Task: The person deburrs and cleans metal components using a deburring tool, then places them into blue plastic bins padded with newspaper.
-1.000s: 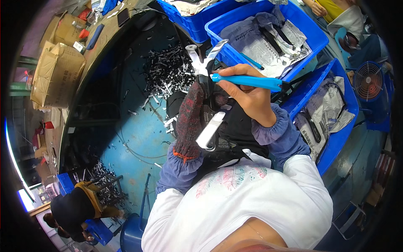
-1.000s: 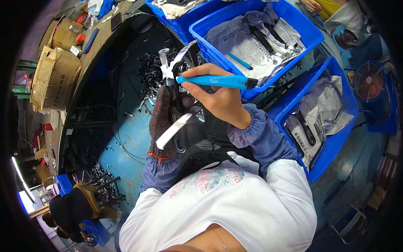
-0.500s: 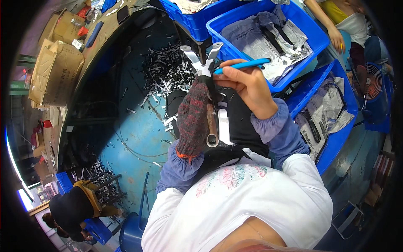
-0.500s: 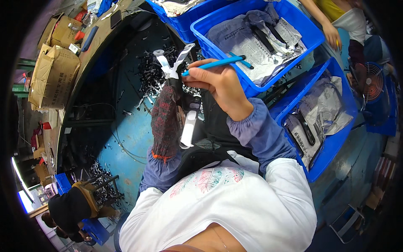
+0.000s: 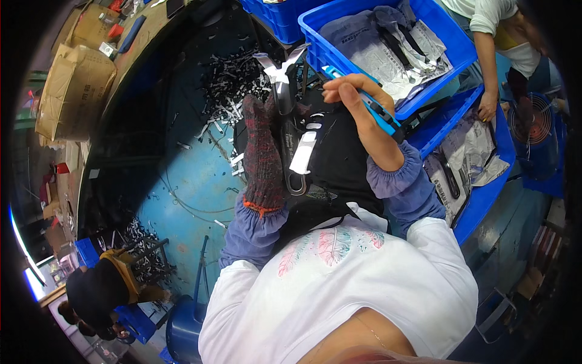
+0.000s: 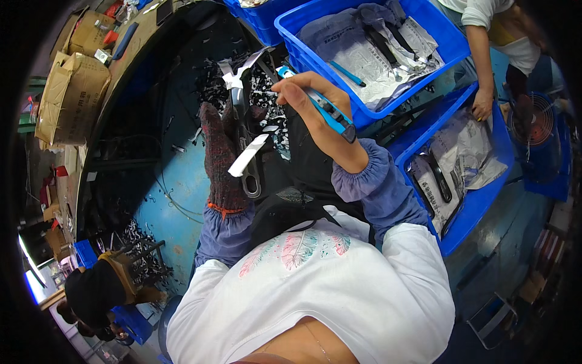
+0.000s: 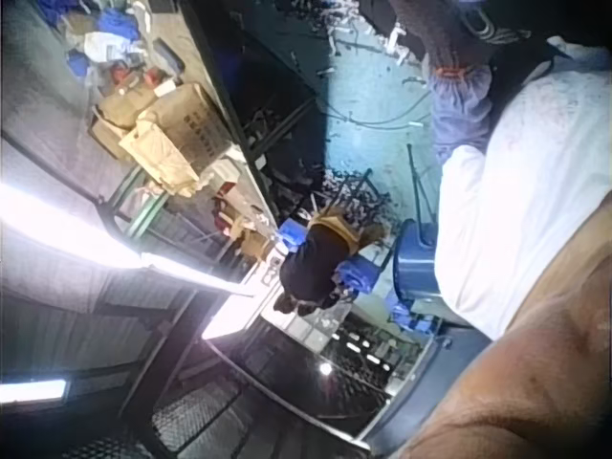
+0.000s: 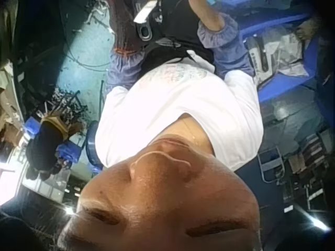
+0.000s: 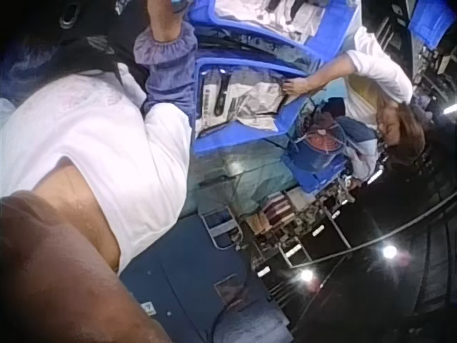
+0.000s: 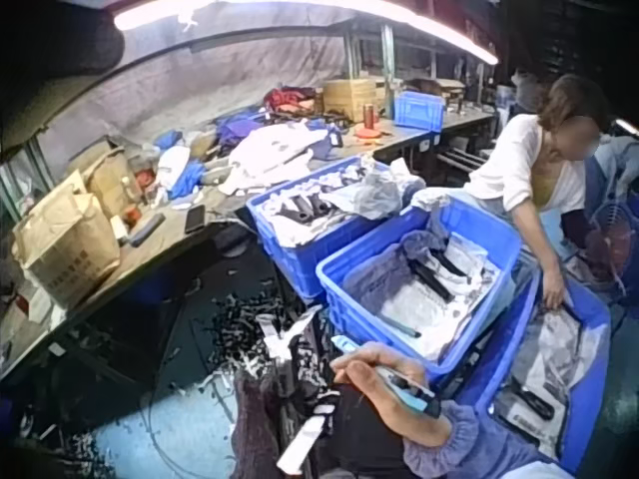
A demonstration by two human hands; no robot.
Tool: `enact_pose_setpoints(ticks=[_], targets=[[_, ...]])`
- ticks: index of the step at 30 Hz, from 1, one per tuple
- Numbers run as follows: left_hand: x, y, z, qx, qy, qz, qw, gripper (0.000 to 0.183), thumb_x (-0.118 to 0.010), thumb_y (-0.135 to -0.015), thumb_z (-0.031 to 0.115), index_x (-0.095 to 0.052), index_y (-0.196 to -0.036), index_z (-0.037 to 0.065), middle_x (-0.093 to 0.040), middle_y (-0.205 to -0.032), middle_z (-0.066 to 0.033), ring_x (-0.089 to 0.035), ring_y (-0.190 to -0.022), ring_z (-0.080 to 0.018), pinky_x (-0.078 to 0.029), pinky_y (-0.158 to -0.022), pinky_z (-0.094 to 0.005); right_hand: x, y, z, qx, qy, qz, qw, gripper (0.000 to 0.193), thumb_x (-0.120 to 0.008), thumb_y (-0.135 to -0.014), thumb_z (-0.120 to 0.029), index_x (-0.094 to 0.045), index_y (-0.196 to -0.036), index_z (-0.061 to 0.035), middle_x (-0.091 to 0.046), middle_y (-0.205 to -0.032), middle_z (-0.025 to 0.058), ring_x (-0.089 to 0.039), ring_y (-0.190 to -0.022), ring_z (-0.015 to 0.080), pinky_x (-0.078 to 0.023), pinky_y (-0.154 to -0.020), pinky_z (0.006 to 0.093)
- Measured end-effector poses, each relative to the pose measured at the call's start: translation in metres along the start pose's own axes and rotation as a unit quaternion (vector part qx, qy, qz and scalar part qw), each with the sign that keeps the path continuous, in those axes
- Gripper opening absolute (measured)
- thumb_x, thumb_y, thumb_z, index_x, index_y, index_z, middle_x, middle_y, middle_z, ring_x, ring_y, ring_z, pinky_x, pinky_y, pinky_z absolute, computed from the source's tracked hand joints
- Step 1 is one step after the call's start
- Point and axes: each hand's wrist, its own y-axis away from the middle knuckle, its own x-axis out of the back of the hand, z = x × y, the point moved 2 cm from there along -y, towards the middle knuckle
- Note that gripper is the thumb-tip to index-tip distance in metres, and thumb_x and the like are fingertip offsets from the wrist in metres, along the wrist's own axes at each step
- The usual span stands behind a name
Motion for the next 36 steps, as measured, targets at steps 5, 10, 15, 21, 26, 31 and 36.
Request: enact_pose_setpoints(ticks=[5,10,15,21,26,31,36], targets=[[-0.004,0.005,0.000,0.015,0.019,0.017,1.000,0.058,-0.044,-0.098,0.055,-0.057,-0.123,0.004,-0.067,-0.098,-0.0132,-0.064,-0.080,-0.0200,-0.052,-0.070,-0.0327,0.003,0.004,-0.006,0.086,0.090,-0.085,0.989,0.024,-0.060,-0.097,-0.024,-0.070,-0.103,-0.0022,-0.069,-0.092,0.0061,-0.064,-0.084,0.0112,-0.050,-0.077,0.0227],[-0.002,0.004,0.004,0.062,0.107,-0.045,0.991,0.052,-0.047,-0.099,0.048,-0.060,-0.118,0.001,-0.068,-0.104,-0.0145,-0.067,-0.092,-0.0195,-0.055,-0.080,-0.0316,-0.004,0.009,-0.012,-0.024,-0.080,0.013,0.996,0.024,-0.061,-0.096,-0.018,-0.065,-0.110,0.0007,-0.068,-0.096,0.0079,-0.065,-0.086,0.0123,-0.051,-0.080,0.0252],[-0.005,0.012,0.009,0.053,0.046,0.061,0.996,0.051,-0.050,-0.097,0.049,-0.063,-0.111,0.002,-0.069,-0.094,-0.0125,-0.068,-0.076,-0.0165,-0.057,-0.066,-0.0259,0.002,0.037,-0.027,0.033,-0.064,0.052,0.996,0.020,-0.058,-0.094,-0.008,-0.058,-0.110,0.0043,-0.067,-0.096,0.0109,-0.065,-0.085,0.0150,-0.052,-0.080,0.0277],[-0.004,0.006,0.003,0.001,-0.031,0.106,0.994,0.051,-0.054,-0.094,0.054,-0.068,-0.101,0.005,-0.065,-0.071,-0.0020,-0.058,-0.053,-0.0071,-0.046,-0.045,-0.0183,-0.012,0.068,-0.024,-0.150,-0.138,-0.062,0.977,0.017,-0.060,-0.093,-0.007,-0.061,-0.106,0.0050,-0.069,-0.098,0.0145,-0.068,-0.087,0.0153,-0.054,-0.077,0.0260],[0.002,0.007,0.004,-0.027,-0.028,0.127,0.991,0.040,-0.052,-0.098,0.043,-0.059,-0.119,0.009,-0.070,-0.092,-0.0091,-0.066,-0.066,-0.0136,-0.055,-0.055,-0.0251,-0.013,0.062,-0.027,-0.137,-0.113,-0.059,0.982,0.017,-0.061,-0.093,-0.008,-0.063,-0.103,0.0051,-0.070,-0.095,0.0140,-0.069,-0.084,0.0146,-0.053,-0.076,0.0237],[0.003,0.012,0.004,-0.043,-0.019,0.103,0.994,0.042,-0.053,-0.097,0.044,-0.059,-0.119,0.009,-0.069,-0.093,-0.0093,-0.066,-0.069,-0.0137,-0.054,-0.057,-0.0252,-0.014,0.063,-0.026,-0.144,-0.107,-0.054,0.982,0.017,-0.062,-0.093,-0.008,-0.063,-0.104,0.0055,-0.070,-0.096,0.0139,-0.069,-0.085,0.0144,-0.053,-0.074,0.0229],[-0.005,0.007,0.001,-0.060,-0.030,0.118,0.991,0.050,-0.052,-0.095,0.052,-0.063,-0.111,0.006,-0.065,-0.084,-0.0060,-0.063,-0.064,-0.0114,-0.052,-0.053,-0.0239,-0.015,0.066,-0.024,-0.129,-0.093,-0.056,0.986,0.015,-0.061,-0.093,-0.007,-0.063,-0.103,0.0040,-0.069,-0.099,0.0127,-0.068,-0.086,0.0139,-0.053,-0.074,0.0231]])
